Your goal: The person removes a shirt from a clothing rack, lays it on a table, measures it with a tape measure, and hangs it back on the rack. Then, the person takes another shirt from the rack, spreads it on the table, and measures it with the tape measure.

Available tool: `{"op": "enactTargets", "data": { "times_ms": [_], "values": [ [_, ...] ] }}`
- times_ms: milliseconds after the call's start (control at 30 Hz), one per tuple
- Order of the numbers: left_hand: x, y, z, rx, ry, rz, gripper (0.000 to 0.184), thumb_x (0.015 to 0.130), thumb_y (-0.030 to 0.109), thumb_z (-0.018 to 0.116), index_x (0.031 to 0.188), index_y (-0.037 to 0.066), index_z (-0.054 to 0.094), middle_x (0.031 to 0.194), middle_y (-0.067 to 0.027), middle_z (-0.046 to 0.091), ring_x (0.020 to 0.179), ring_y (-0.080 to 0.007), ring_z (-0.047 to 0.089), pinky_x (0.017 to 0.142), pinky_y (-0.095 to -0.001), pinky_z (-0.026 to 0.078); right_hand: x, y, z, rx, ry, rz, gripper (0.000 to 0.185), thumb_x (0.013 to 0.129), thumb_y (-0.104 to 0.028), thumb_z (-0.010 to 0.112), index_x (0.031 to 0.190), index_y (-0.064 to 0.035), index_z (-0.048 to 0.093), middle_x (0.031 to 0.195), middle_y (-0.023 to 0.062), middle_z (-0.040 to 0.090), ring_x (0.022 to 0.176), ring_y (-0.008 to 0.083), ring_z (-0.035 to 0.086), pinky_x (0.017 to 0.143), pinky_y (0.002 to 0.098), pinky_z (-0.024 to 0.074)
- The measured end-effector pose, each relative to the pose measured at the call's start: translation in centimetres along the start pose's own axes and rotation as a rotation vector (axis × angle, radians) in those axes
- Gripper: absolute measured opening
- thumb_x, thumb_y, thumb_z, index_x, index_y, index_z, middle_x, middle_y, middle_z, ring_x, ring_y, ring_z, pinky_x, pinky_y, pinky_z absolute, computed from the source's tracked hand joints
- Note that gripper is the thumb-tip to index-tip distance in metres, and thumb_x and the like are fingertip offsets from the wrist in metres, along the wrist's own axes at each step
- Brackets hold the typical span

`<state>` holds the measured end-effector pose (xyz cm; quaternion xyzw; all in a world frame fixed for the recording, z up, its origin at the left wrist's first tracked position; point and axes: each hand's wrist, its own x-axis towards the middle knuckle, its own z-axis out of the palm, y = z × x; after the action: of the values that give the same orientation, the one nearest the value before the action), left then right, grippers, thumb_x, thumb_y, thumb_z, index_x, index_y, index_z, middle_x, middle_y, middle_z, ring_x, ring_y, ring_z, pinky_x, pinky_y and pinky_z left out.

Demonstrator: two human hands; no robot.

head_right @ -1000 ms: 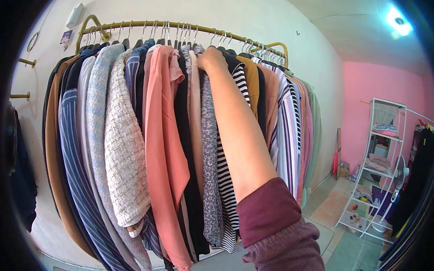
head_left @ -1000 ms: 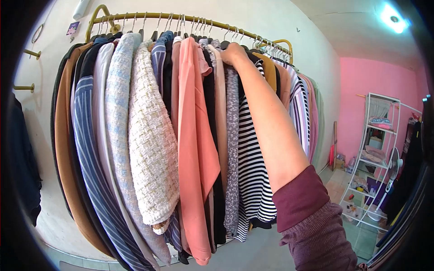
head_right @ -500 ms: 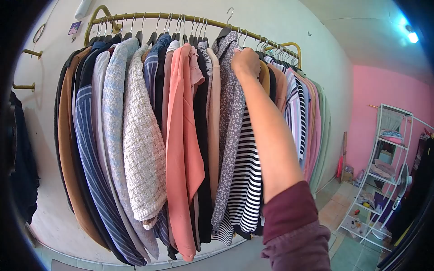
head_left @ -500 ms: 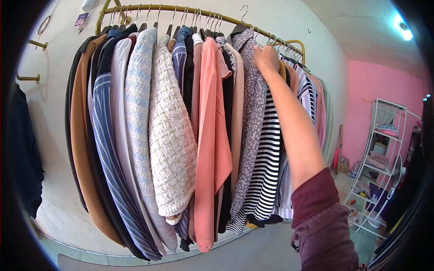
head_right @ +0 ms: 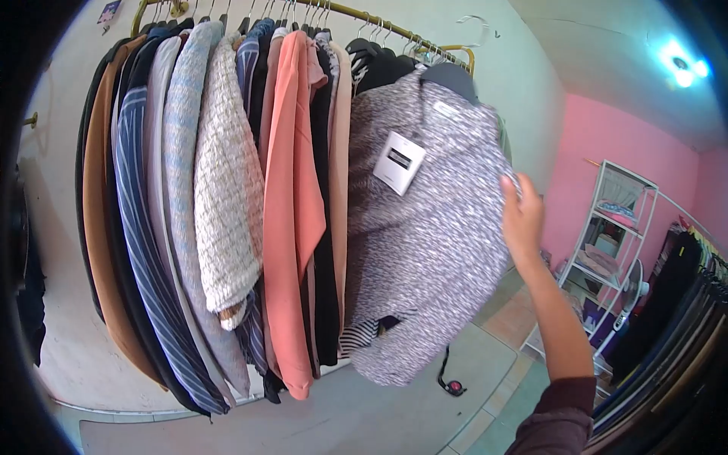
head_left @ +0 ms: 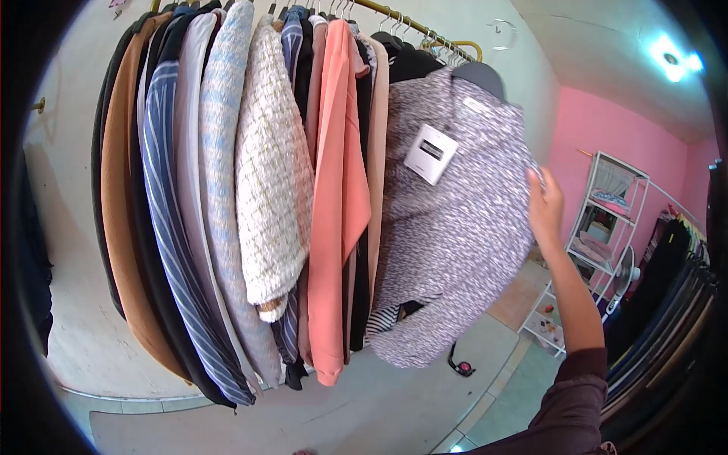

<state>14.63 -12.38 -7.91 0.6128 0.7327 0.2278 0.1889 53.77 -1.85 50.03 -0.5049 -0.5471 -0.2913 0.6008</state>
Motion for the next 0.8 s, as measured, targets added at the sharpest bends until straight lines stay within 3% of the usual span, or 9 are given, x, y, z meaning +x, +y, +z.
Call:
{"op": "enactTargets", "data": {
  "times_ms": [133, 233, 300, 367, 467, 800],
  "values": [
    [3.3, -0.6, 3.1, 0.026, 0.107, 0.007, 0.016, 0.070, 0.022, 0.056, 0.069, 0.007, 0.061, 0.072, -0.0124, 0.061, 0.070, -0.0279, 0.059, 0.065, -0.0383, 0.045, -5.8, 2.9, -8.4, -0.265, 0.129, -0.062, 0.024, 0.088, -0.016, 0.049, 0.102, 0.0018, 0.054, 0.085, 0.0131, 0.058, 0.077, 0.0166, 0.055, 0.070, 0.0282, 0.0418],
    [2.6, 0.5, 2.9, 0.083, 0.242, 0.069, 0.019, 0.073, 0.020, 0.053, 0.059, 0.008, 0.059, 0.063, -0.0091, 0.058, 0.063, -0.0279, 0.056, 0.059, -0.0398, 0.042, -10.4, 4.3, -16.3, -0.621, 0.234, -0.130, 0.020, 0.087, -0.012, 0.047, 0.102, 0.0012, 0.052, 0.092, 0.0159, 0.057, 0.084, 0.0275, 0.055, 0.074, 0.0303, 0.0414],
    [2.4, 1.7, 0.9, 0.133, 0.092, 0.091, 0.022, 0.077, 0.020, 0.049, 0.071, 0.003, 0.062, 0.074, -0.0127, 0.060, 0.065, -0.0282, 0.058, 0.060, -0.0374, 0.045, -13.1, 5.3, -21.6, -0.790, 0.245, -0.129, 0.023, 0.089, -0.014, 0.043, 0.104, 0.0014, 0.051, 0.095, 0.0175, 0.056, 0.087, 0.0314, 0.054, 0.077, 0.0317, 0.0410],
    [2.3, 1.9, 1.5, 0.106, 0.190, 0.054, 0.020, 0.075, 0.022, 0.053, 0.063, 0.008, 0.060, 0.067, -0.0097, 0.059, 0.066, -0.0271, 0.057, 0.061, -0.0387, 0.043, -15.6, 4.4, -26.2, -0.958, 0.243, -0.094, 0.027, 0.092, -0.017, 0.037, 0.107, 0.0019, 0.049, 0.097, 0.0188, 0.055, 0.090, 0.0336, 0.053, 0.079, 0.0330, 0.0403],
    [1.7, 2.3, 1.3, 0.099, 0.158, 0.049, 0.021, 0.076, 0.023, 0.052, 0.063, 0.007, 0.060, 0.067, -0.0098, 0.059, 0.064, -0.0275, 0.057, 0.061, -0.0392, 0.043, -19.6, 5.1, -35.3, -1.209, 0.249, -0.102, 0.030, 0.093, -0.020, 0.033, 0.107, 0.0017, 0.048, 0.101, 0.0203, 0.053, 0.095, 0.0368, 0.050, 0.081, 0.0355, 0.0392],
    [-2.7, 3.1, -1.1, 0.113, 0.184, 0.037, 0.025, 0.078, 0.023, 0.050, 0.062, 0.006, 0.060, 0.067, -0.0100, 0.059, 0.065, -0.0269, 0.058, 0.059, -0.0388, 0.044, -28.5, 4.5, -60.6, -1.442, 0.419, -0.006, 0.039, 0.095, -0.027, 0.026, 0.105, 0.0038, 0.047, 0.100, 0.0225, 0.051, 0.095, 0.0376, 0.049, 0.080, 0.0409, 0.0384]
  ]
}}
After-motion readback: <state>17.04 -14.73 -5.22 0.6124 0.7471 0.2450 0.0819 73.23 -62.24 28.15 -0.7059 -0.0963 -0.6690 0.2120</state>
